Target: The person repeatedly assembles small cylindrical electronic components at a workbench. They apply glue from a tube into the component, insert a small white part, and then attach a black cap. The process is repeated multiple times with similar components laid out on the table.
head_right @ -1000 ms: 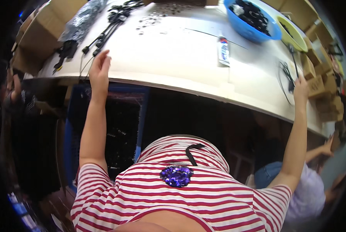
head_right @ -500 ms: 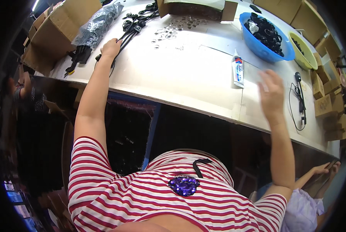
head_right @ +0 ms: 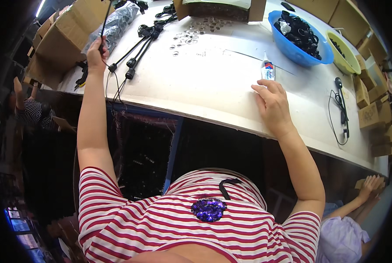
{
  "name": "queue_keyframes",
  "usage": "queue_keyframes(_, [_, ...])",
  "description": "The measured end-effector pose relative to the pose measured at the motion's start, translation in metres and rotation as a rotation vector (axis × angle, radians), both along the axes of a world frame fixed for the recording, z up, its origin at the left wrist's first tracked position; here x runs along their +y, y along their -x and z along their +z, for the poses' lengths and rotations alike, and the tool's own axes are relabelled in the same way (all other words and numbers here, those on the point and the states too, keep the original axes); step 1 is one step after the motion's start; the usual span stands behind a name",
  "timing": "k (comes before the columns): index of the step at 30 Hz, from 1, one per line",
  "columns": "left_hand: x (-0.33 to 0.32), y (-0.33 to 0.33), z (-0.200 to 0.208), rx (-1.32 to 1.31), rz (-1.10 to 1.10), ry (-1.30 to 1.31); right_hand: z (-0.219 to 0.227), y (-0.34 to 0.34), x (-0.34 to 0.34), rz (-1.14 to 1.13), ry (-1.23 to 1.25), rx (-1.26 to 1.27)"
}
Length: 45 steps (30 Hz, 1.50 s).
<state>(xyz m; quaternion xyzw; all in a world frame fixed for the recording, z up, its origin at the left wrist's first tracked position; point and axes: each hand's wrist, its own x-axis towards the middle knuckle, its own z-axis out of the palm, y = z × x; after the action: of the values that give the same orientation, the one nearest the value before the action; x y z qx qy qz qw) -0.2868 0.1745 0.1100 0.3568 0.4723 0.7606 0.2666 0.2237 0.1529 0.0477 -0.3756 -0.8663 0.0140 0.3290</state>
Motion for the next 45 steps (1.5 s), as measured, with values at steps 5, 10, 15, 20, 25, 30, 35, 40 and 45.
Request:
queue_keyframes(5, [-0.065, -0.027, 0.045, 0.158, -0.35, 0.067, 0.012, -0.002, -0.008, 0.0, -0.051, 0.067])
queue_keyframes(10, [-0.129, -0.084, 0.061, 0.409, -0.578, 0.3, 0.075, 0.027, -0.041, 0.269, -0.243, 0.359])
queue_keyframes(15, [-0.17, -0.157, 0.066, 0.619, -0.917, 0.41, 0.097, 0.045, -0.099, 0.373, -0.258, 0.004])
queue_keyframes(20, [-0.167, -0.201, 0.041, 1.127, -0.364, 0.018, 0.035, 0.031, -0.114, 0.33, 0.075, 0.113])
queue_keyframes(25, [-0.21, -0.225, -0.02, 0.5, -0.357, -0.102, -0.006, 0.016, -0.125, 0.244, 0.64, 0.491])
queue_keyframes(30, [-0.186, -0.294, -0.063, -0.387, -0.547, -0.053, -0.033, 0.013, -0.139, 0.367, 1.136, 0.551])
queue_keyframes(35, [-0.176, -0.301, -0.063, -0.533, -0.569, -0.323, -0.058, 0.019, -0.144, 0.475, 0.803, 0.412])
queue_keyframes(40, [-0.175, -0.277, -0.046, -0.445, -0.482, -0.395, -0.106, 0.015, -0.138, 0.353, 0.694, 0.381])
queue_keyframes(45, [-0.179, -0.254, -0.034, -0.395, -0.43, -0.433, -0.14, 0.019, -0.127, 0.353, 0.573, 0.281])
